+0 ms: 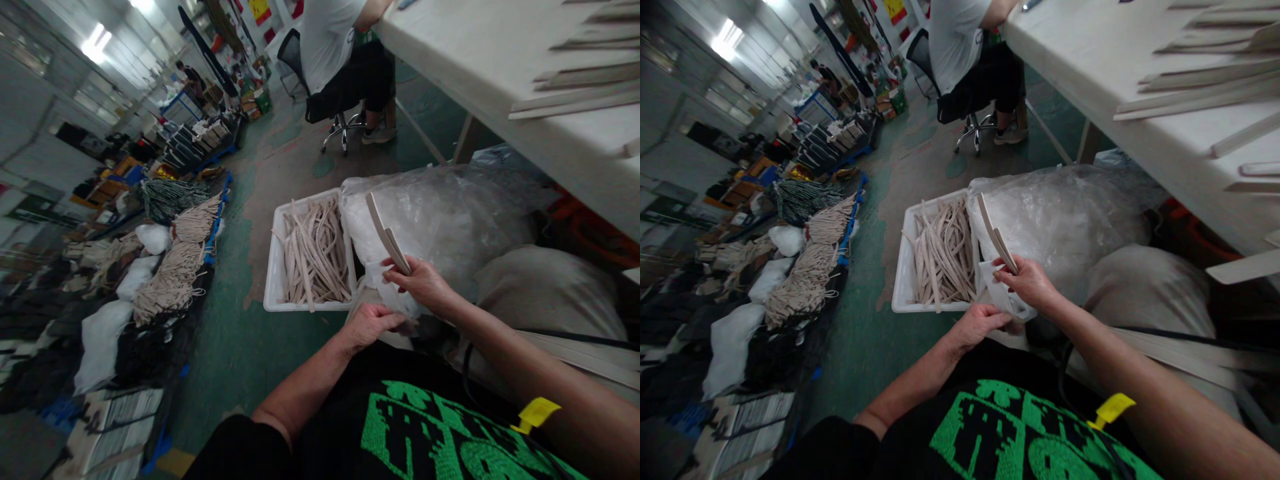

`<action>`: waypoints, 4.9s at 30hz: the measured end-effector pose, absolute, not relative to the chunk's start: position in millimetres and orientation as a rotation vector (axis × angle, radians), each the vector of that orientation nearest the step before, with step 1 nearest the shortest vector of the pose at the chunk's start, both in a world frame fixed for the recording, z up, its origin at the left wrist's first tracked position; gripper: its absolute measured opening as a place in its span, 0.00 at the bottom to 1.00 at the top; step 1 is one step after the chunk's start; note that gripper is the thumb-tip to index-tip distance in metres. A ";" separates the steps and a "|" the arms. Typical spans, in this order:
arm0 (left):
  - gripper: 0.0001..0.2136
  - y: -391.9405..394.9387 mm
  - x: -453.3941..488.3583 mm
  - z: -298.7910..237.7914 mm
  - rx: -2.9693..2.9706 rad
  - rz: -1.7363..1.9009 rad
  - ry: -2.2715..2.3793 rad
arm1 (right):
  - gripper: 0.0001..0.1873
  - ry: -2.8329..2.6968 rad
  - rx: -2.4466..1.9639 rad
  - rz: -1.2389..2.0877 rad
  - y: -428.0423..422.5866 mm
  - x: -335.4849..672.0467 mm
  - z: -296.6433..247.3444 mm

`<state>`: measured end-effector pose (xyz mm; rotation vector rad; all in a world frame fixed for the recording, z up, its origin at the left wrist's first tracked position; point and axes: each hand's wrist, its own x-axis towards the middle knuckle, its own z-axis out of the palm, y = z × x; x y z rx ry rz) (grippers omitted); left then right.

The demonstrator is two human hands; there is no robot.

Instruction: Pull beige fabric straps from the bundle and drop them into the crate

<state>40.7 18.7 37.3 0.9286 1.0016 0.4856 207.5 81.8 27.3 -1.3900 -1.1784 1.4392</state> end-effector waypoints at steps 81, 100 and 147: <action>0.29 46.6 21.2 31.7 0.094 1.286 1.070 | 0.30 -1.988 -1.382 1.700 66.7 219.3 51.3; 0.28 36.5 28.3 34.5 0.200 1.239 1.087 | 0.29 -2.184 -1.522 1.386 68.7 213.7 61.1; 0.26 31.6 39.4 34.6 0.436 1.082 1.163 | 0.28 -1.986 -1.502 1.497 64.1 202.3 63.2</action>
